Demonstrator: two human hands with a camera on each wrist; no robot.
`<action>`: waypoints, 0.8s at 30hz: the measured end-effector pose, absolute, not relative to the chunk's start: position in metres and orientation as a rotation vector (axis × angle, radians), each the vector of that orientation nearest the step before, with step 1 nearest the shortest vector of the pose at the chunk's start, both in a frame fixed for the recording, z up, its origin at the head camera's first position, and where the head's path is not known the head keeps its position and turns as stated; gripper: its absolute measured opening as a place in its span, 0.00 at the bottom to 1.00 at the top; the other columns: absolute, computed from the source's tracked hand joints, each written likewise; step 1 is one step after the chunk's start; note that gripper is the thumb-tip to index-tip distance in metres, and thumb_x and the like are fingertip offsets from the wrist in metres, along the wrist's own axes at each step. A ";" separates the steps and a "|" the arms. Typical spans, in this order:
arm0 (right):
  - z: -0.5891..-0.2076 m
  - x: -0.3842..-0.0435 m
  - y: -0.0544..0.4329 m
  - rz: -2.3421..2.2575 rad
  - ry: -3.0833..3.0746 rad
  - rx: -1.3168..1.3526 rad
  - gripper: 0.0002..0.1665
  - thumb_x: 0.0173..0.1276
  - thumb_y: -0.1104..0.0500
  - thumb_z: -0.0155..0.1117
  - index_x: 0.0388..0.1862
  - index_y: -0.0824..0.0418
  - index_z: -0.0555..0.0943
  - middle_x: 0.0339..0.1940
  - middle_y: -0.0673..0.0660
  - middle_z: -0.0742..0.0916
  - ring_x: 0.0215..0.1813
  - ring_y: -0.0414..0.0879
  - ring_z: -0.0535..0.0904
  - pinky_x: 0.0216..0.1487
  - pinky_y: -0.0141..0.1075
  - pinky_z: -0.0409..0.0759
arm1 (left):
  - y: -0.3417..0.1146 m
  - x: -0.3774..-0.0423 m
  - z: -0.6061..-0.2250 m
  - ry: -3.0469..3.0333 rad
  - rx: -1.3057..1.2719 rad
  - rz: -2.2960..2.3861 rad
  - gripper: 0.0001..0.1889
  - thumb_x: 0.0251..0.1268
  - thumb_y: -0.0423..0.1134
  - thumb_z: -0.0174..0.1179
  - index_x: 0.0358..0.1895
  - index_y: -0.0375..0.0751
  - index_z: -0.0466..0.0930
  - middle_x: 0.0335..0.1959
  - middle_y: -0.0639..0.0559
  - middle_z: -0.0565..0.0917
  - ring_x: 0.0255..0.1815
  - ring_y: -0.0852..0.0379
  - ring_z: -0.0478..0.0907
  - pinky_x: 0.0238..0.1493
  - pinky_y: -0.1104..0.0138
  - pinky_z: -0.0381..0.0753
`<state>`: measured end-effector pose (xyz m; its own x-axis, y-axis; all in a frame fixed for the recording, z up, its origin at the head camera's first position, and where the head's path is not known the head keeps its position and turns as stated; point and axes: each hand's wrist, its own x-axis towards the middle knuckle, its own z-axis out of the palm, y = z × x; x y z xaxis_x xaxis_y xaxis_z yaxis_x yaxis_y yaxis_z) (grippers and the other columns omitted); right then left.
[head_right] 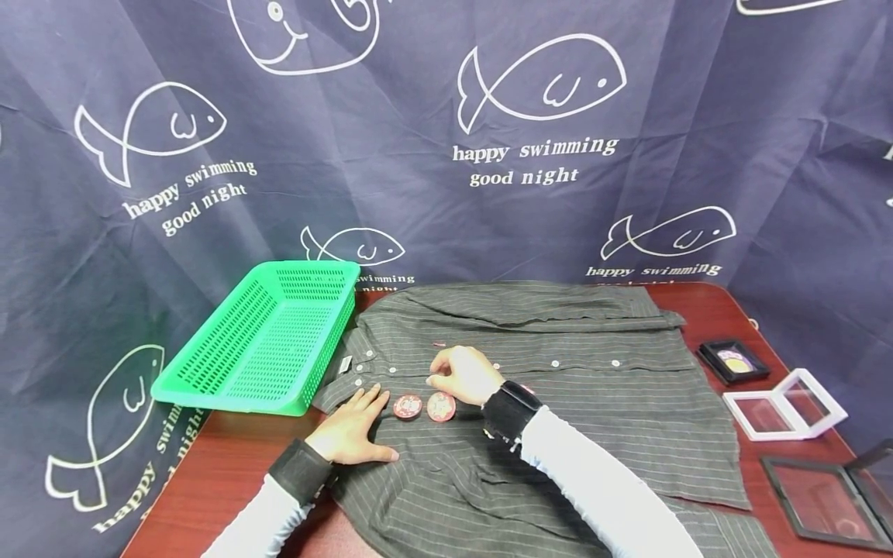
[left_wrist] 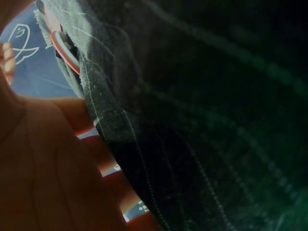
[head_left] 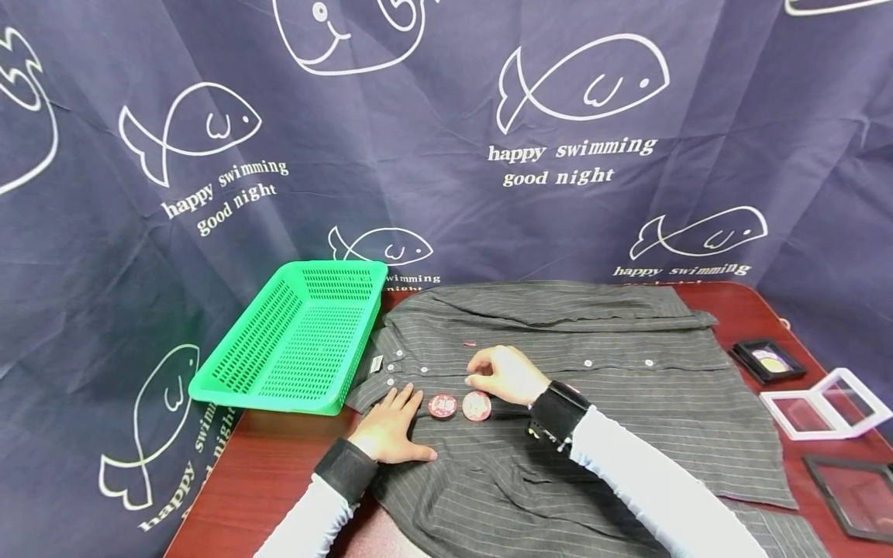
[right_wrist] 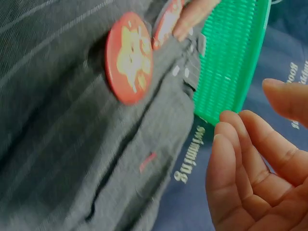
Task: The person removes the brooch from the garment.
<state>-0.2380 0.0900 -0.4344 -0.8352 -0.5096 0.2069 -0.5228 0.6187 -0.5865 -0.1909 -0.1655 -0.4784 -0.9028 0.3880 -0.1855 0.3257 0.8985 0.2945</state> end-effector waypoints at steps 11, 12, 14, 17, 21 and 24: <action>-0.455 -0.236 0.066 0.971 -2.864 0.937 0.06 0.56 0.60 0.72 0.30 0.61 0.85 0.22 0.48 0.87 0.25 0.32 0.75 0.32 0.28 0.73 | -0.166 -0.191 -0.481 2.839 0.554 0.374 0.55 0.43 0.65 0.70 0.73 0.36 0.62 0.75 0.36 0.61 0.75 0.31 0.57 0.67 0.39 0.65; -0.456 -0.236 0.064 0.966 -2.868 0.934 0.07 0.55 0.60 0.72 0.30 0.62 0.85 0.21 0.48 0.86 0.25 0.32 0.74 0.32 0.28 0.73 | -0.166 -0.191 -0.481 2.840 0.555 0.373 0.55 0.43 0.65 0.70 0.73 0.36 0.62 0.75 0.36 0.61 0.75 0.31 0.57 0.67 0.39 0.65; -0.459 -0.236 0.061 0.955 -2.884 0.921 0.08 0.54 0.60 0.72 0.30 0.63 0.85 0.21 0.49 0.86 0.25 0.33 0.74 0.31 0.28 0.74 | -0.166 -0.191 -0.481 2.843 0.558 0.378 0.55 0.43 0.65 0.70 0.73 0.35 0.62 0.75 0.36 0.61 0.75 0.30 0.57 0.67 0.39 0.65; -0.463 -0.236 0.058 0.915 -2.907 0.890 0.09 0.52 0.60 0.73 0.31 0.64 0.85 0.22 0.50 0.87 0.26 0.36 0.77 0.33 0.30 0.76 | -0.166 -0.190 -0.479 2.844 0.560 0.384 0.55 0.43 0.64 0.70 0.72 0.35 0.62 0.75 0.35 0.62 0.75 0.30 0.57 0.67 0.39 0.65; -0.465 -0.237 0.054 0.882 -2.940 0.846 0.10 0.51 0.60 0.74 0.30 0.64 0.85 0.23 0.52 0.87 0.28 0.40 0.79 0.34 0.33 0.77 | -0.165 -0.189 -0.479 2.839 0.557 0.388 0.55 0.43 0.64 0.70 0.73 0.35 0.62 0.75 0.36 0.61 0.75 0.30 0.57 0.68 0.39 0.64; -0.467 -0.237 0.052 0.883 -2.964 0.827 0.11 0.50 0.60 0.73 0.30 0.65 0.85 0.21 0.52 0.87 0.27 0.41 0.79 0.33 0.34 0.77 | -0.165 -0.189 -0.478 2.833 0.559 0.388 0.54 0.44 0.64 0.70 0.73 0.34 0.62 0.75 0.35 0.61 0.75 0.30 0.57 0.68 0.40 0.64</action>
<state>-0.2367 0.0523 -0.4666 -0.8648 -0.4944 0.0875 -0.4617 0.7146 -0.5255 -0.1894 -0.1648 -0.4779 -0.9014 0.3985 -0.1695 0.3384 0.8923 0.2987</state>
